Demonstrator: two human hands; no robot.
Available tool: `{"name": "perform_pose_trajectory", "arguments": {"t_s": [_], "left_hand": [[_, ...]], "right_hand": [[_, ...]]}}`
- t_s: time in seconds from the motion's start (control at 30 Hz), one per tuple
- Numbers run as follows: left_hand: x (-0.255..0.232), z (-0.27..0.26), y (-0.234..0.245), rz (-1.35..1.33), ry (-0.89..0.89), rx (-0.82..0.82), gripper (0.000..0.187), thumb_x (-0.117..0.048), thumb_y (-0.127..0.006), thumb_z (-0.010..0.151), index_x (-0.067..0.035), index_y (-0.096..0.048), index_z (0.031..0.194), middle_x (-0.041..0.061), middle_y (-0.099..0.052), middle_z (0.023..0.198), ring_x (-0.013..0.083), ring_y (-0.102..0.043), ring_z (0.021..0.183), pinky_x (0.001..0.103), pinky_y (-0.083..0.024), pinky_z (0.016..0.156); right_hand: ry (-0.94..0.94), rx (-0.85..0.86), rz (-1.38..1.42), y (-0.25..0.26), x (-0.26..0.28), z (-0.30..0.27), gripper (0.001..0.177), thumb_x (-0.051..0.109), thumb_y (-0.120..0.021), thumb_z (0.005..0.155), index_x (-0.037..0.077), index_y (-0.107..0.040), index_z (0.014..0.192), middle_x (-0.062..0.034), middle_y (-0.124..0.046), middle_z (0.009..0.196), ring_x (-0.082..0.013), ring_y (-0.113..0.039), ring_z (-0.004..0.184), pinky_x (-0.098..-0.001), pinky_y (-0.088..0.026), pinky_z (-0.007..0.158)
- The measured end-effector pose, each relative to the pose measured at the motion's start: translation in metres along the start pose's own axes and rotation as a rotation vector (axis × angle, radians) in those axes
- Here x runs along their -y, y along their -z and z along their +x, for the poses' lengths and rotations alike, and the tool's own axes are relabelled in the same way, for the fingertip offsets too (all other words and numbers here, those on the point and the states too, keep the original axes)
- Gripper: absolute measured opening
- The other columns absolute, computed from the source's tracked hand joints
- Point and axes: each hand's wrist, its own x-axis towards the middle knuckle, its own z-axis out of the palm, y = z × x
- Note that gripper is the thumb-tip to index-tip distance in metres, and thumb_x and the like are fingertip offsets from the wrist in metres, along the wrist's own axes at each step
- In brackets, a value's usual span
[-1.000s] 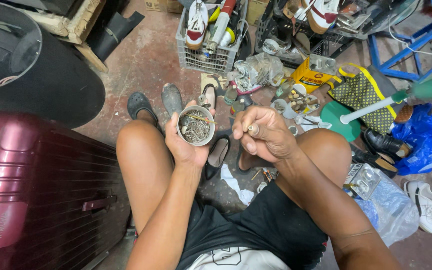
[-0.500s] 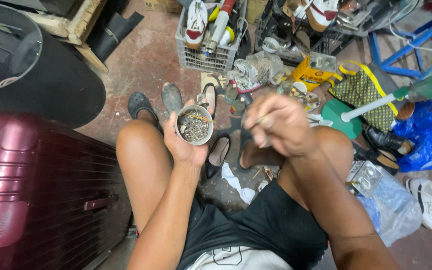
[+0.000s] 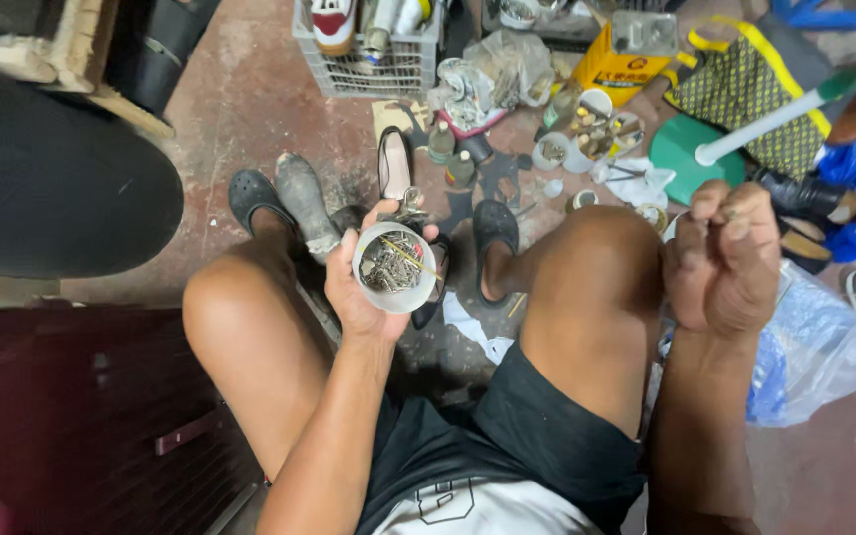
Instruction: The person sits on the floor and rummages through a container of small metal parts, then picks up a black high-heeled shoe and inserts a small metal piece into the heel area. They continue to search through the container for additional parts.
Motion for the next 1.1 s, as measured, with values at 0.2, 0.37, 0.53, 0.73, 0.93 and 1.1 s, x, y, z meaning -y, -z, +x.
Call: {"name": "perform_pose_trajectory", "arguments": {"t_s": [0.2,0.37,0.53,0.73,0.93,1.1], "left_hand": [[0.014,0.023,-0.001,0.113,0.028,-0.314,0.063,-0.047,-0.049,0.098,0.001,-0.057,0.138,0.022,-0.068,0.130,0.0422,-0.067,0.110,0.050,-0.060,0.084],[0.011,0.045,0.002,0.013,0.059,-0.293,0.064,-0.049,-0.050,0.100,0.002,-0.061,0.136,0.020,-0.068,0.122,0.0421,-0.068,0.110,0.051,-0.061,0.078],[0.032,0.074,0.037,0.019,0.118,-0.346,0.062,-0.049,-0.051,0.100,0.000,-0.064,0.134,0.019,-0.071,0.122,0.0403,-0.069,0.110,0.049,-0.060,0.074],[0.074,0.102,0.123,-0.031,0.320,-0.545,0.057,-0.050,-0.051,0.095,-0.007,-0.066,0.128,0.011,-0.073,0.118,0.0404,-0.070,0.106,0.050,-0.061,0.072],[0.102,0.109,0.196,-0.135,0.446,-0.546,0.059,-0.052,-0.047,0.099,-0.005,-0.064,0.131,0.016,-0.071,0.118,0.0406,-0.071,0.107,0.051,-0.063,0.072],[0.102,0.124,0.231,-0.106,0.510,-0.484,0.064,-0.050,-0.041,0.102,0.001,-0.058,0.136,0.022,-0.070,0.126,0.0408,-0.070,0.107,0.052,-0.064,0.068]], "right_hand": [[0.023,-0.198,-0.028,0.051,-0.019,-0.025,0.010,-0.002,-0.066,0.105,0.000,-0.058,0.098,-0.0139,-0.062,0.112,-0.0158,-0.061,0.081,-0.0237,-0.054,0.070],[-0.016,-0.363,-0.080,0.071,-0.043,-0.040,0.007,-0.004,-0.066,0.096,0.001,-0.061,0.097,-0.0198,-0.067,0.117,-0.0162,-0.060,0.073,-0.0247,-0.051,0.068],[-0.143,-0.552,-0.165,0.091,-0.066,-0.046,0.008,-0.002,-0.067,0.093,0.003,-0.061,0.091,-0.0177,-0.068,0.113,-0.0136,-0.060,0.070,-0.0250,-0.050,0.064],[-0.316,-0.624,-0.218,0.116,-0.102,-0.037,0.011,-0.004,-0.068,0.092,0.005,-0.061,0.090,-0.0126,-0.069,0.100,-0.0123,-0.061,0.069,-0.0247,-0.049,0.060],[-0.594,-0.666,-0.309,0.139,-0.145,-0.009,0.016,0.005,-0.065,0.095,0.007,-0.069,0.110,-0.0069,-0.065,0.091,-0.0124,-0.060,0.069,-0.0251,-0.046,0.056],[-0.496,-0.387,-0.011,0.174,-0.185,0.016,0.032,0.032,-0.060,0.099,0.000,-0.065,0.097,-0.0092,-0.069,0.100,-0.0179,-0.065,0.080,-0.0286,-0.054,0.069]]}}
